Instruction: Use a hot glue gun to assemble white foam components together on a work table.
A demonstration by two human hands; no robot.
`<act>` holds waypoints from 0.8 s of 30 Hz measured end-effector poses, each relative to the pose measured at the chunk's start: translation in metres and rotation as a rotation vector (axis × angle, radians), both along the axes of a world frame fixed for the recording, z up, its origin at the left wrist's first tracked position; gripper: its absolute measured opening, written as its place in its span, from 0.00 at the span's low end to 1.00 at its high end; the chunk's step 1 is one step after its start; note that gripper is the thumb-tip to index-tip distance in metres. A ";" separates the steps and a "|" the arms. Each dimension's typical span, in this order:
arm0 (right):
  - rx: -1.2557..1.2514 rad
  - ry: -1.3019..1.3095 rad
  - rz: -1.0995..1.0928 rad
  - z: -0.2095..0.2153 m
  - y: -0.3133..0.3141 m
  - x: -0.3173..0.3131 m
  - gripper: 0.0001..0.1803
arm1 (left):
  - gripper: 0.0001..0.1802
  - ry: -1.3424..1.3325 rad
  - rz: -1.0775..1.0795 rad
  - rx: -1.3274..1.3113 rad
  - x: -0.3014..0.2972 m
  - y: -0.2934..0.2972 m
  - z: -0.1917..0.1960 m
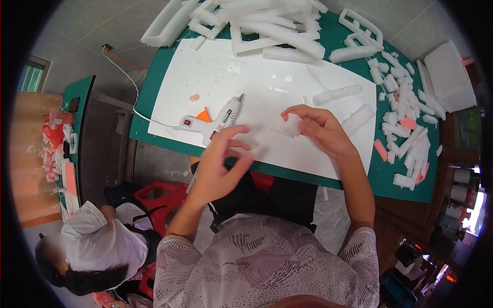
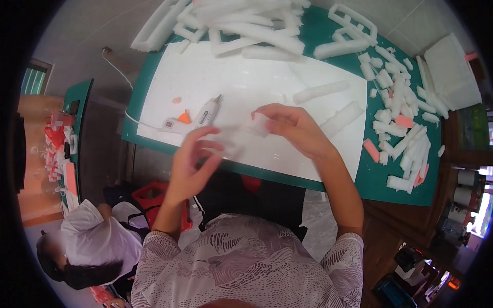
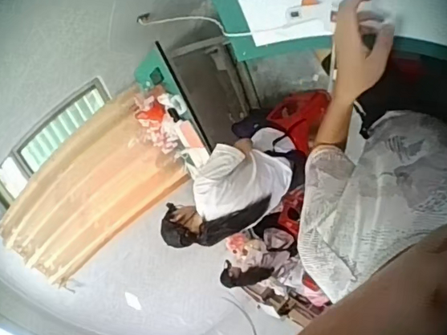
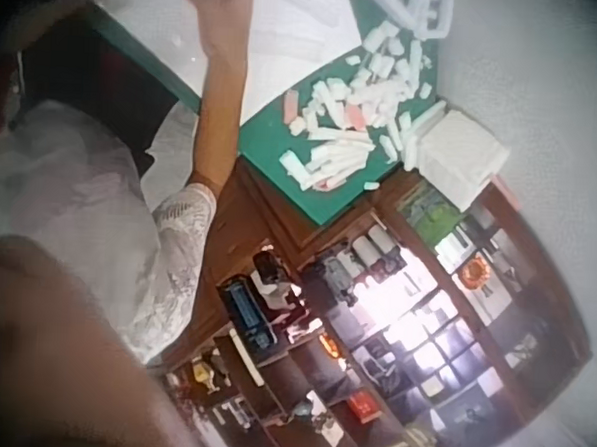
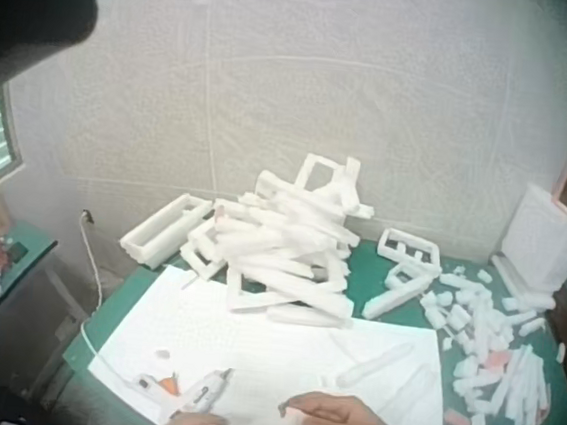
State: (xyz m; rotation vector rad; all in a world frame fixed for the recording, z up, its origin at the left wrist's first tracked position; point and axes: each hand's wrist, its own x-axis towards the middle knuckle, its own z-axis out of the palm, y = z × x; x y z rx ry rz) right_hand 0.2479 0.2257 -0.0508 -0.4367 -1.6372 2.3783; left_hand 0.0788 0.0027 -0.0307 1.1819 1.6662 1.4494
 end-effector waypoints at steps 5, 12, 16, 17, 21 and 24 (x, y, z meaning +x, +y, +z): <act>0.169 0.064 -0.005 -0.002 -0.006 -0.003 0.16 | 0.31 -0.341 -0.055 0.054 0.026 0.039 -0.014; -0.010 0.019 -0.062 -0.003 -0.008 -0.002 0.16 | 0.26 -0.365 -0.033 0.114 0.021 0.054 -0.021; -0.092 0.002 -0.073 -0.006 -0.006 -0.002 0.15 | 0.25 -0.342 -0.062 0.120 0.016 0.059 -0.016; -0.092 0.002 -0.077 -0.008 -0.005 -0.001 0.15 | 0.26 -0.331 -0.070 0.112 0.015 0.060 -0.016; -0.087 0.008 -0.053 -0.009 -0.003 0.000 0.14 | 0.25 -0.300 -0.077 0.130 0.013 0.063 -0.017; -0.037 -0.013 -0.078 -0.011 -0.004 0.002 0.15 | 0.27 -0.263 -0.123 0.090 0.012 0.066 -0.016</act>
